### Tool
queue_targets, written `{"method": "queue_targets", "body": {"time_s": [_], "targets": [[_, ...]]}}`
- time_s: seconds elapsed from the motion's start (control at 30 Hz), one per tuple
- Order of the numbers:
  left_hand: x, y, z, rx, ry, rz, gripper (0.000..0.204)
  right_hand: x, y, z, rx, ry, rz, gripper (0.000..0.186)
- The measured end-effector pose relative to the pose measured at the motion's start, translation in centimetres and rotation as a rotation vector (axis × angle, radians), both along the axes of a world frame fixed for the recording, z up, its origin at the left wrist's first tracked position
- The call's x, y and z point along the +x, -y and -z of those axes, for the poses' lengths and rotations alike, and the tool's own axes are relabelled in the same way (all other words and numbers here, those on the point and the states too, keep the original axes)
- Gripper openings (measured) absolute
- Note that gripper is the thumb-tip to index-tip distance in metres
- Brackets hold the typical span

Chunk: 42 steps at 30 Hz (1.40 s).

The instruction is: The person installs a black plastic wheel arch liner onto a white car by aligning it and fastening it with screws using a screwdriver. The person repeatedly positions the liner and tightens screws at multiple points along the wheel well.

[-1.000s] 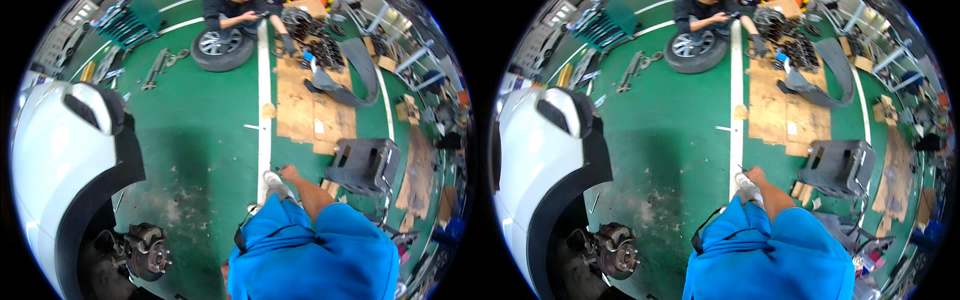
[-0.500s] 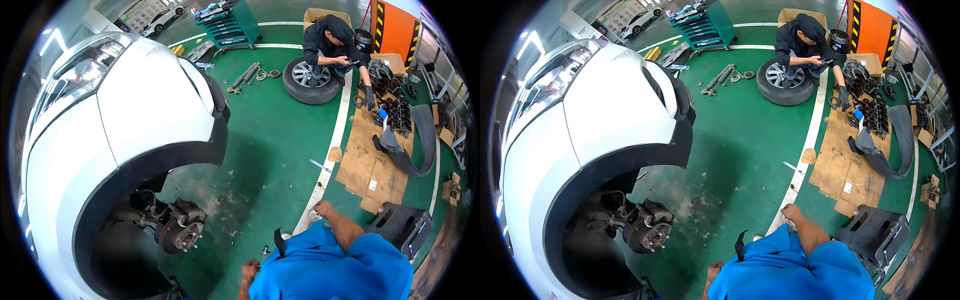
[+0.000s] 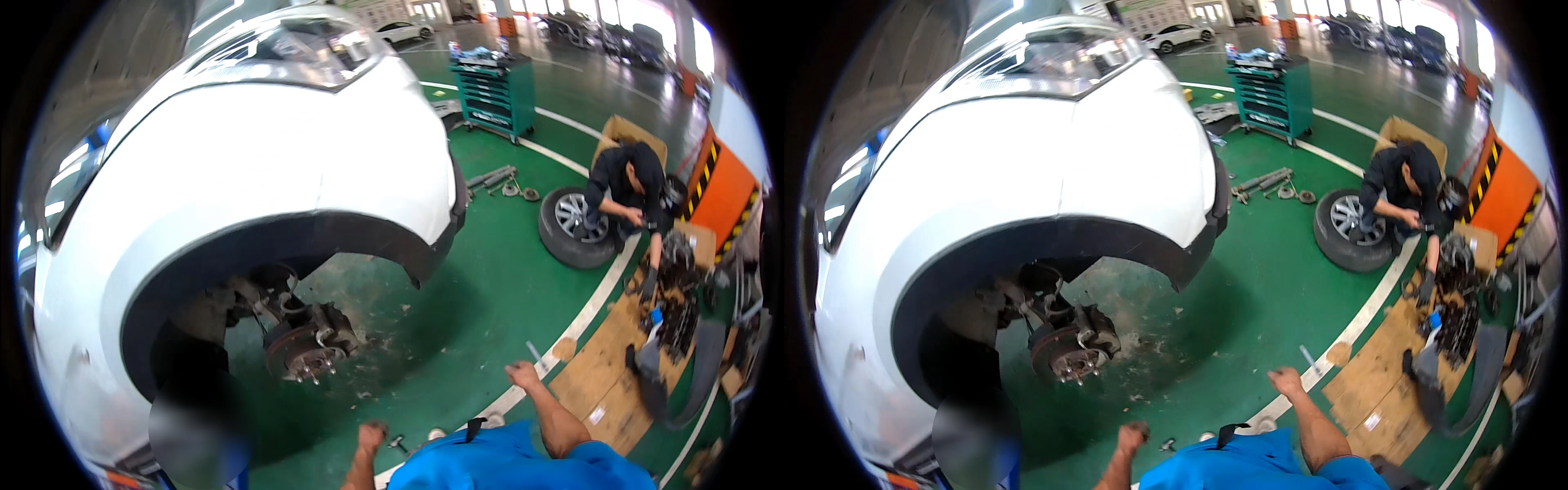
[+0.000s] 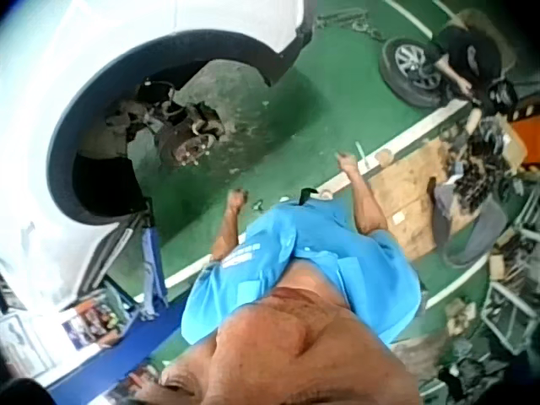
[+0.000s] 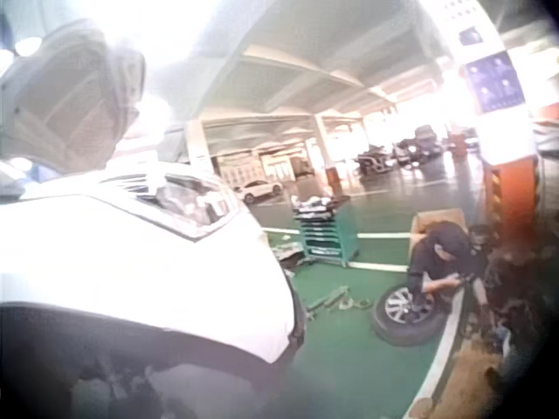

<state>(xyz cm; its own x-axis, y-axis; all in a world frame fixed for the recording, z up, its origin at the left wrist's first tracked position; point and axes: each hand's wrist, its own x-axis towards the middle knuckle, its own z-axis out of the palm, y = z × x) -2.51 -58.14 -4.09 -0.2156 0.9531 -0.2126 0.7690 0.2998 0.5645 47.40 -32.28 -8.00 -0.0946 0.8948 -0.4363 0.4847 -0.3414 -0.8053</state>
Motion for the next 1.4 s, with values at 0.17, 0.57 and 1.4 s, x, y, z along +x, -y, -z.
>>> {"method": "queue_targets", "body": {"time_s": [0.17, 0.57, 1.4], "targets": [[6.8, -15.1, -19.0, 0.37, 0.496, -0.453, 0.035, -8.9, -10.7, -23.8, 0.539, 0.004, -0.356, 0.037], [10.2, -0.6, -10.5, 0.104, 0.277, -0.675, 0.043, -20.7, -14.8, -45.0, 1.228, 0.53, -0.823, 0.017], [1.9, 11.5, 8.2, -0.126, 0.876, -0.921, 0.026, -20.4, -14.2, -39.5, 1.041, 0.616, -0.675, 0.023]]}}
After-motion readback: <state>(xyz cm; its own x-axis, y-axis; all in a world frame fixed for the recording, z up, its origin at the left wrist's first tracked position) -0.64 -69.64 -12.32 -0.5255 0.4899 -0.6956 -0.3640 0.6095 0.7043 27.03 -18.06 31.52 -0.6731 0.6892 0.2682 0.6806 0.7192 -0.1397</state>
